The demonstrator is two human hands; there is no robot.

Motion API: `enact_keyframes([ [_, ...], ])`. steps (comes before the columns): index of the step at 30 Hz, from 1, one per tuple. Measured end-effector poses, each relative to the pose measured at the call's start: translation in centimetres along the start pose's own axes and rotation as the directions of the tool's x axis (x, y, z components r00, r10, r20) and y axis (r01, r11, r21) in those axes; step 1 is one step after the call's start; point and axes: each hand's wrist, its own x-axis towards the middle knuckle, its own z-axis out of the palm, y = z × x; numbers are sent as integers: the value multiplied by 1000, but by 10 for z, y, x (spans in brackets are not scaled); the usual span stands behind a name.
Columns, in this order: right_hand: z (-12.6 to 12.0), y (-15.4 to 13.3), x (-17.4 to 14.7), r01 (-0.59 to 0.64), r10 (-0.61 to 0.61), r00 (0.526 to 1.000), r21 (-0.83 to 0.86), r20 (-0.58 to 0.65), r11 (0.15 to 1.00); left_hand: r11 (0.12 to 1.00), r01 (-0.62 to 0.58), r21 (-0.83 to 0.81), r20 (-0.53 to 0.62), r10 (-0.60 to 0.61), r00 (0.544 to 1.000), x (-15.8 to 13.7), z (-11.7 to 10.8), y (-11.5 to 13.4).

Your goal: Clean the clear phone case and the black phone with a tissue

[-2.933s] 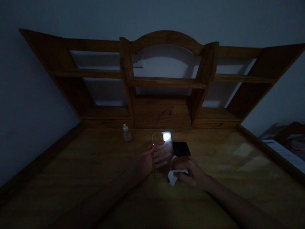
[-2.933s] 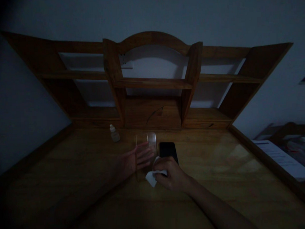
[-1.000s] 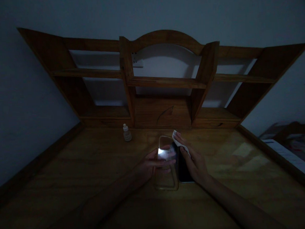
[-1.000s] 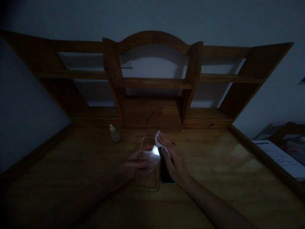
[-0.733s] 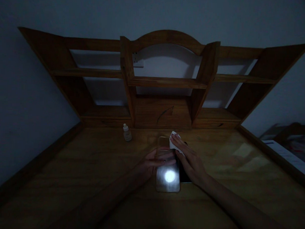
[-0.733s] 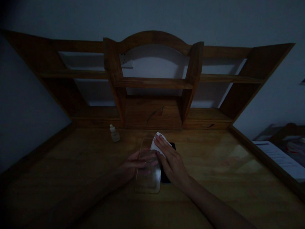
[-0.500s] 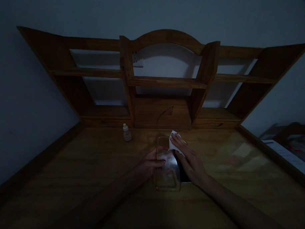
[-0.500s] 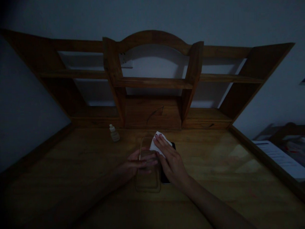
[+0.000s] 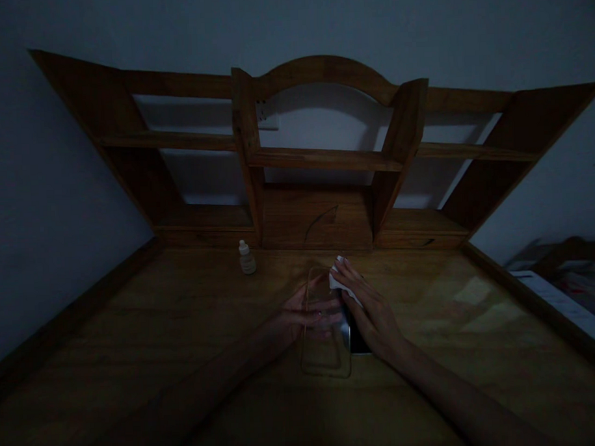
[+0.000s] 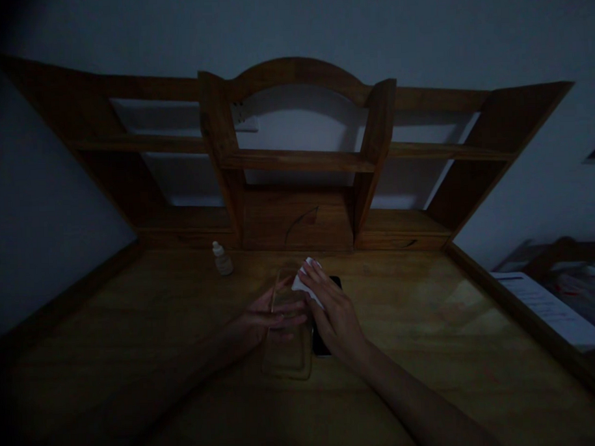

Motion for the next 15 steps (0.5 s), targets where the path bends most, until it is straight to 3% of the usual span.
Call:
enact_keyframes([
  [6, 1, 6, 0, -1, 2, 999, -31, 47, 1000, 998, -30, 62, 3, 30, 1000, -2, 4, -1],
  [10, 2, 10, -2, -14, 14, 1000, 3, 11, 1000, 999, -18, 46, 10, 17, 1000, -5, 5, -2],
  [15, 2, 10, -5, -148, 152, 988, 75, -38, 986, 983, 127, 134, 145, -146, 979, -9, 4, -1],
])
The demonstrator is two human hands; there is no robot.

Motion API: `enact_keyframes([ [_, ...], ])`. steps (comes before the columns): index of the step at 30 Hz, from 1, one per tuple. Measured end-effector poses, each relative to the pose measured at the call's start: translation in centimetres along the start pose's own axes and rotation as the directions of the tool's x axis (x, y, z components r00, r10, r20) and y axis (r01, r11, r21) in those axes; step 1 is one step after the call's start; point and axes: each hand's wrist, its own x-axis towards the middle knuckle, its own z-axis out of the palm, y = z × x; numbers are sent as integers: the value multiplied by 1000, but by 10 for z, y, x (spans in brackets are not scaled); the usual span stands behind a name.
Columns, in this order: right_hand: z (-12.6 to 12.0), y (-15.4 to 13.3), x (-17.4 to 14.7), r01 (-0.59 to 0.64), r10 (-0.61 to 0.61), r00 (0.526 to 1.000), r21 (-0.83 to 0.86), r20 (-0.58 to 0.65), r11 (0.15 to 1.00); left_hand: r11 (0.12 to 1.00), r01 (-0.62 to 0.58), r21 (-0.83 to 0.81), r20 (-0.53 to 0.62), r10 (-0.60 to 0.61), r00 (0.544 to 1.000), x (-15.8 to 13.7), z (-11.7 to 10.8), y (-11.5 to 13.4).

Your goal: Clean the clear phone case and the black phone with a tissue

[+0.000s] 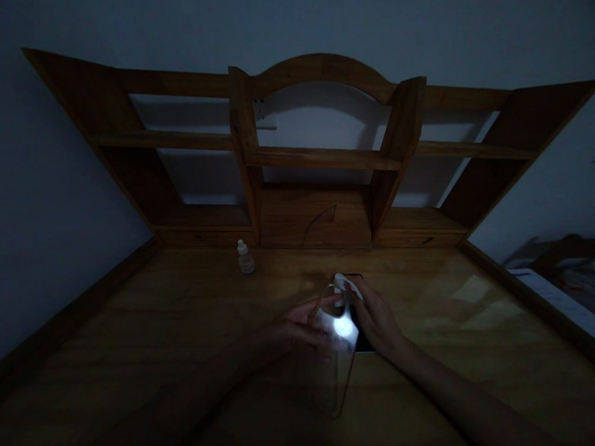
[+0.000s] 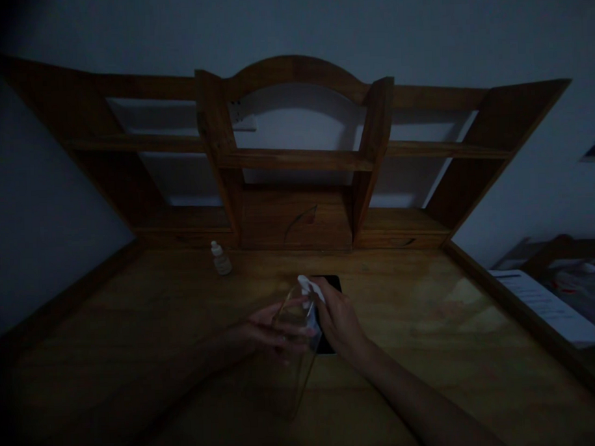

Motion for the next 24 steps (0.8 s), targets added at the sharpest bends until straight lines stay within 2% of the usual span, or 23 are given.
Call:
enact_keyframes([
  [3, 1, -2, -1, -42, 43, 999, 17, -19, 999, 1000, 16, -4, 43, -16, 999, 0, -3, -3],
  [6, 1, -3, -2, -23, 23, 999, 6, -28, 1000, 999, 20, -33, 69, -18, 997, 3, -7, -6],
  [12, 0, -2, -1, 139, -137, 990, -86, 23, 987, 999, 7, -54, 22, -6, 1000, 3, -6, -6],
  [15, -1, -5, 1, 247, -230, 967, -165, 114, 955, 995, -32, -89, -20, 30, 999, 3, 1, -3],
  [20, 4, -12, 3, 255, -190, 955, -298, 229, 920, 972, -156, -177, -50, 150, 987, 5, 8, -4],
  [24, 9, -13, 3, 222, -162, 963, -289, 217, 931, 960, -118, -252, -28, 115, 993, 7, 3, -10],
])
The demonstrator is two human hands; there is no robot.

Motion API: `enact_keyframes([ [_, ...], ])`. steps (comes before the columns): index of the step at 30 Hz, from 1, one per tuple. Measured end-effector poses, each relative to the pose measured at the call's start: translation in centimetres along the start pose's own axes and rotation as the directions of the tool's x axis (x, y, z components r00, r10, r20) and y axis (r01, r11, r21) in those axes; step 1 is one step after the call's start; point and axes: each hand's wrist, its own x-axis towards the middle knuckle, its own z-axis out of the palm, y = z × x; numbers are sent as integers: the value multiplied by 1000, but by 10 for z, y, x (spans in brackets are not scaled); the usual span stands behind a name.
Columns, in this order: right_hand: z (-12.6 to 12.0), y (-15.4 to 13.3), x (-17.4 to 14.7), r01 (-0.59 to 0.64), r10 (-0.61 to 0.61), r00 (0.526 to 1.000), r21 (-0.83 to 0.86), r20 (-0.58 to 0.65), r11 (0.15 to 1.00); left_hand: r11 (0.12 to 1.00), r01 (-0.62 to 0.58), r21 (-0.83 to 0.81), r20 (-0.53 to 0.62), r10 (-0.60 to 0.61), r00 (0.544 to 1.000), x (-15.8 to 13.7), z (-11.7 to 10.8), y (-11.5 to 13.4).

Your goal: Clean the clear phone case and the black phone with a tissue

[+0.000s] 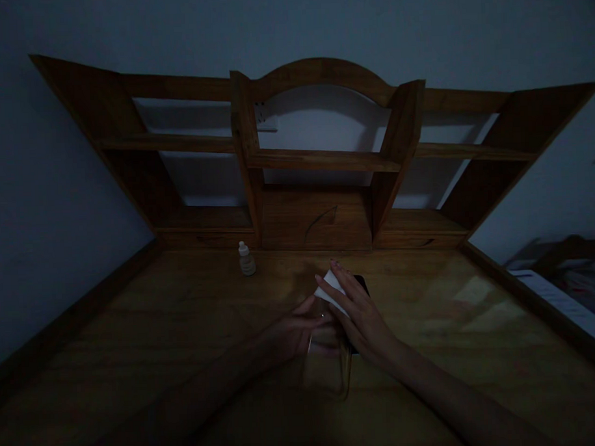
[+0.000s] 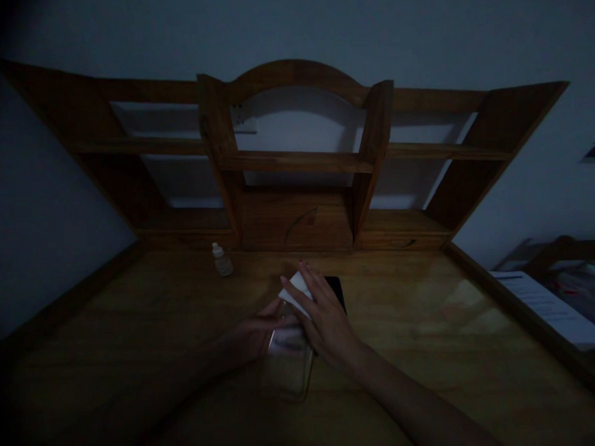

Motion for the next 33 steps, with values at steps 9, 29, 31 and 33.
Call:
enact_keyframes([
  [9, 7, 4, -2, -46, 52, 999, 295, -11, 954, 981, -43, 187, -179, 77, 981, 7, -4, -14],
  [29, -4, -12, -3, -139, 132, 990, 323, 43, 936, 978, -120, 168, -66, 133, 989, 4, -3, -12],
  [31, -4, -14, -3, -112, 97, 993, 305, 63, 946, 971, -160, 178, -104, 180, 978, 5, -2, -9],
  [33, -5, -17, -2, -76, 50, 994, 293, 93, 953, 954, -216, 210, -135, 247, 960, 5, -1, -5],
])
